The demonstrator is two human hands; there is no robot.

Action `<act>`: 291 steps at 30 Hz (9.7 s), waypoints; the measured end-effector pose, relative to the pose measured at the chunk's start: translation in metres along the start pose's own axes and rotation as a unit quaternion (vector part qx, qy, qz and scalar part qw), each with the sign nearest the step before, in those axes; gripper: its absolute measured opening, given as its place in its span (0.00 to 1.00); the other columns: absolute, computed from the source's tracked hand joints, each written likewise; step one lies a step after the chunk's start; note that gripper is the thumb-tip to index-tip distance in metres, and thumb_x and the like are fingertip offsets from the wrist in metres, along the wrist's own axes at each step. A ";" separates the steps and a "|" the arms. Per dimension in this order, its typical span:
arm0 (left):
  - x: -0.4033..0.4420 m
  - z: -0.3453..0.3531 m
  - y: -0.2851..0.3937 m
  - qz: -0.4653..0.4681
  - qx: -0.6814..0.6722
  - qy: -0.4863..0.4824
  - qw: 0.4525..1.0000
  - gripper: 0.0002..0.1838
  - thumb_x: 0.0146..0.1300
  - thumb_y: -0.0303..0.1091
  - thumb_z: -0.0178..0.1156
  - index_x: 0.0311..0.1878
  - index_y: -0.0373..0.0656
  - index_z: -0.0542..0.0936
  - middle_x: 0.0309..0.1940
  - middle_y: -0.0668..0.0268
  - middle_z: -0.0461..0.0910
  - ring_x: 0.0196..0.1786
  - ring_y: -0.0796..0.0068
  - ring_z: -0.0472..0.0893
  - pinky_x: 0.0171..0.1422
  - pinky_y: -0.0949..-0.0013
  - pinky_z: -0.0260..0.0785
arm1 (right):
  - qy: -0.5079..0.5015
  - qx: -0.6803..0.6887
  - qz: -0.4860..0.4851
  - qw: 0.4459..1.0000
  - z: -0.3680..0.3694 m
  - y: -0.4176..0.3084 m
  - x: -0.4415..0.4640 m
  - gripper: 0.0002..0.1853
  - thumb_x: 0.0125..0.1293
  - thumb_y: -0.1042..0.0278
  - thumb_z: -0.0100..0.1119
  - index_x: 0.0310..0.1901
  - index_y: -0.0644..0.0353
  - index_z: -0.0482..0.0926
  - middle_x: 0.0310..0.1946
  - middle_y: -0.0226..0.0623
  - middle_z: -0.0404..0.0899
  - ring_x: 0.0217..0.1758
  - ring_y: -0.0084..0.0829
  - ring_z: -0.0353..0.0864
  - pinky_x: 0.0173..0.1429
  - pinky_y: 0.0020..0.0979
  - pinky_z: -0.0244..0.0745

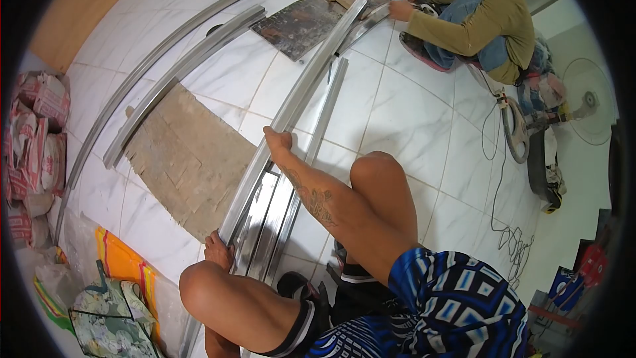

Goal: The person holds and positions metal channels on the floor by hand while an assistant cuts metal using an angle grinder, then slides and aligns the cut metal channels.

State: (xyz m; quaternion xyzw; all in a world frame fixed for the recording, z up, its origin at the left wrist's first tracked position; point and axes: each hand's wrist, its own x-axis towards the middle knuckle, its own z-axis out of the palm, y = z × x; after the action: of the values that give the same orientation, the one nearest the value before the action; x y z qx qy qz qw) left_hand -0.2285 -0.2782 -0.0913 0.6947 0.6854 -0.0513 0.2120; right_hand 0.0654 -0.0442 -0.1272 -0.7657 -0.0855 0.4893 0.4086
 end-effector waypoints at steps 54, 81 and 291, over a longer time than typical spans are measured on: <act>-0.003 -0.020 0.005 0.012 -0.010 -0.003 1.000 0.32 0.60 0.47 0.67 0.57 0.37 0.65 0.47 0.40 0.75 0.43 0.36 0.79 0.45 0.43 0.72 | 0.081 0.041 -0.034 0.995 0.010 -0.005 0.004 0.30 0.46 0.56 0.69 0.37 0.83 0.76 0.36 0.53 0.80 0.40 0.39 0.77 0.48 0.42 0.74; -0.001 -0.013 -0.006 0.037 -0.025 0.018 0.999 0.32 0.61 0.47 0.67 0.56 0.34 0.65 0.44 0.38 0.75 0.40 0.34 0.79 0.43 0.42 0.71 | 0.022 0.024 -0.007 0.999 0.004 -0.022 -0.013 0.40 0.47 0.53 0.70 0.51 0.87 0.72 0.52 0.65 0.77 0.57 0.48 0.77 0.61 0.41 0.72; -0.149 -0.102 -0.130 -0.113 -0.011 0.212 0.971 0.32 0.42 0.36 0.77 0.49 0.33 0.74 0.35 0.45 0.81 0.39 0.42 0.82 0.44 0.53 0.73 | -0.139 -0.566 -0.793 0.176 0.094 -0.078 -0.164 0.11 0.67 0.64 0.53 0.47 0.56 0.80 0.45 0.44 0.83 0.50 0.44 0.83 0.60 0.72 0.60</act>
State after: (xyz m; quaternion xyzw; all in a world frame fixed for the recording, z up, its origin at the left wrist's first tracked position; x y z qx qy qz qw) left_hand -0.3852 -0.3839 0.0258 0.6055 0.7892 0.0812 0.0627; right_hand -0.0737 -0.0296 0.0225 -0.2304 -0.9561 -0.1802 0.0147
